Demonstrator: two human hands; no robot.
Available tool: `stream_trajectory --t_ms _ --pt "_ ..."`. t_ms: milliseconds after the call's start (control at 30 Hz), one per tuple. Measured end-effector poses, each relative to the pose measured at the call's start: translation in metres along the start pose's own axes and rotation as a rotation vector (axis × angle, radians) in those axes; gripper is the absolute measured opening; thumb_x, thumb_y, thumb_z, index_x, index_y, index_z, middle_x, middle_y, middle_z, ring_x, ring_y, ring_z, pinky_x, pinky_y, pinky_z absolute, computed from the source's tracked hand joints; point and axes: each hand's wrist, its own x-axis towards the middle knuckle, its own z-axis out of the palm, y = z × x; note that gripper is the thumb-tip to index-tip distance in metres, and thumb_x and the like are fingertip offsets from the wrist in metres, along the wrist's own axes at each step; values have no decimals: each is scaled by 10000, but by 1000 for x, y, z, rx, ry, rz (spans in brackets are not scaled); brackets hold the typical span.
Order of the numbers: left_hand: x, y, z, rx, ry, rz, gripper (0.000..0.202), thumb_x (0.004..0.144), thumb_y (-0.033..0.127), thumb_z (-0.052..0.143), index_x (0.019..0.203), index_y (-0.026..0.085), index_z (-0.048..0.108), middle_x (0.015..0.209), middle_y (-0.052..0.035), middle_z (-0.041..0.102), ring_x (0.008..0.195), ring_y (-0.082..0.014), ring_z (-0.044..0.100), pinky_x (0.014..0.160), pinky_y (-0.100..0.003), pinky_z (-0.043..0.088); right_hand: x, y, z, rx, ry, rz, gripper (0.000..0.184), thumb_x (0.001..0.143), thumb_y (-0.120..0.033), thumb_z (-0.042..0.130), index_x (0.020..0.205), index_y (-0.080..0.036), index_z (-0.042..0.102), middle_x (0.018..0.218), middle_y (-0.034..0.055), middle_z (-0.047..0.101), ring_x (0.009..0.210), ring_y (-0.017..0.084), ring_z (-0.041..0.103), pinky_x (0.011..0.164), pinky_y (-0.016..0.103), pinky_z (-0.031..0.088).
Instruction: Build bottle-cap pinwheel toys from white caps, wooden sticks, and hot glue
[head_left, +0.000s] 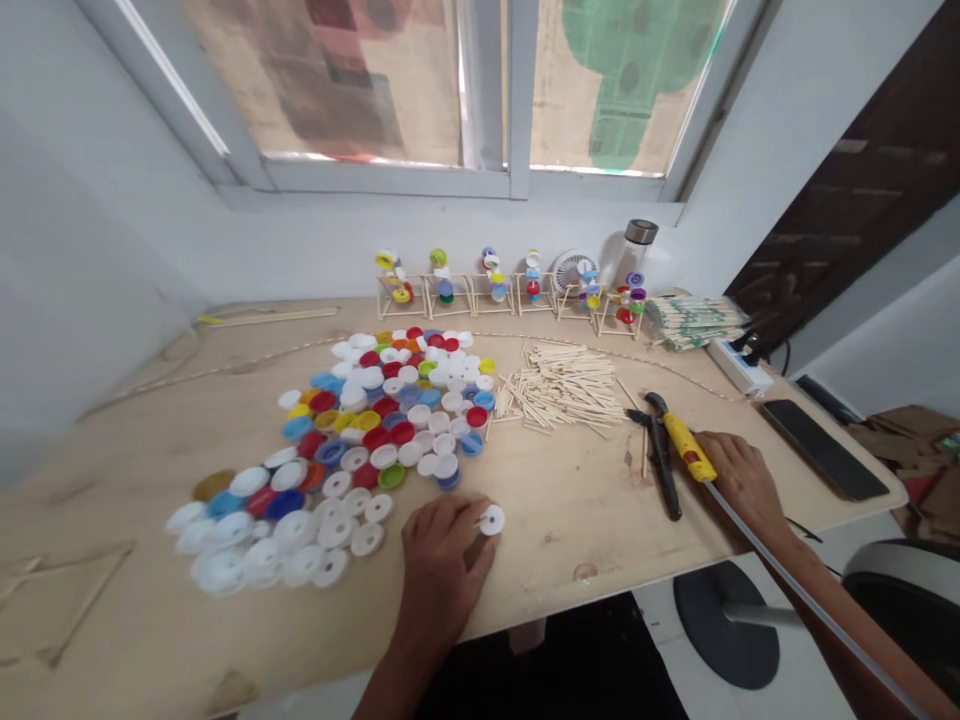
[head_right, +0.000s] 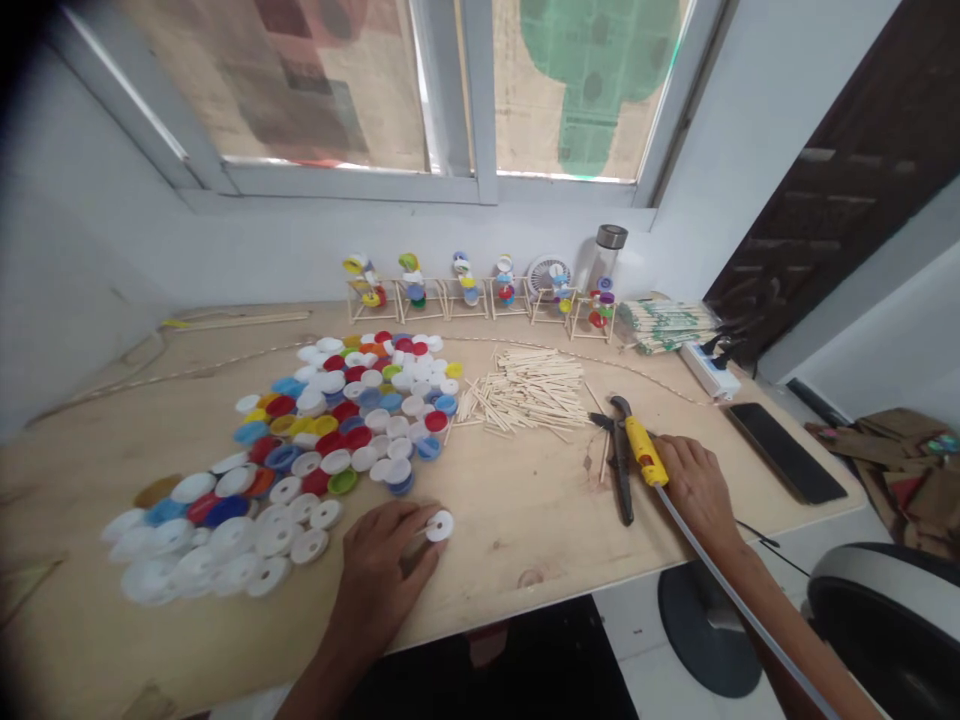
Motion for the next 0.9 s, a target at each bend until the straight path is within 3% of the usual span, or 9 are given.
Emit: stream_trajectory --t_ms 133,233,367,467,600,700,900 --pt "1 1 -2 -39 6 -10 232 810 205 577 1031 224 645 962 -60 664 938 -248 582 870 -430 385 -11 10 -1 48 -22 -46 388 878 -291 479 1235 -142 499 1148 154 611 1021 293 552 811 410 445" --pt "2 3 -3 -76 28 -33 220 800 188 580 1006 221 649 956 -59 670 932 -249 581 864 -432 382 -18 18 -14 57 -28 -89 442 858 -357 522 1247 -148 506 1161 152 606 1043 295 560 833 415 449" --pt "4 5 -4 -122 39 -51 212 785 177 591 981 220 657 939 -55 678 911 -247 585 850 -429 379 -9 13 -39 80 39 -36 348 874 -347 511 1178 -185 560 1120 129 629 1017 289 582 846 416 452" --pt "5 5 -4 -147 46 -61 211 777 166 596 972 215 660 941 -58 682 909 -252 586 850 -436 372 20 -21 -50 249 75 30 234 891 -308 503 1077 -199 593 1026 105 656 951 242 615 820 355 479" --pt "5 6 -5 -184 19 -73 207 789 174 590 981 219 655 960 -59 682 935 -251 579 871 -442 364 76 -87 -46 489 -157 5 196 905 -273 470 1013 -199 617 944 66 685 838 178 642 743 272 482" --pt "4 6 -6 -194 16 -83 209 785 169 594 981 211 654 958 -66 680 934 -255 572 866 -444 363 114 -129 -36 385 -361 -20 200 891 -230 468 1004 -200 631 913 45 697 795 157 638 696 239 447" --pt "6 8 -8 -232 36 -105 201 774 159 602 961 218 646 941 -54 679 909 -244 570 854 -430 369 148 -163 -19 224 -429 -16 166 854 -195 469 839 -187 635 838 68 688 756 192 616 589 254 337"
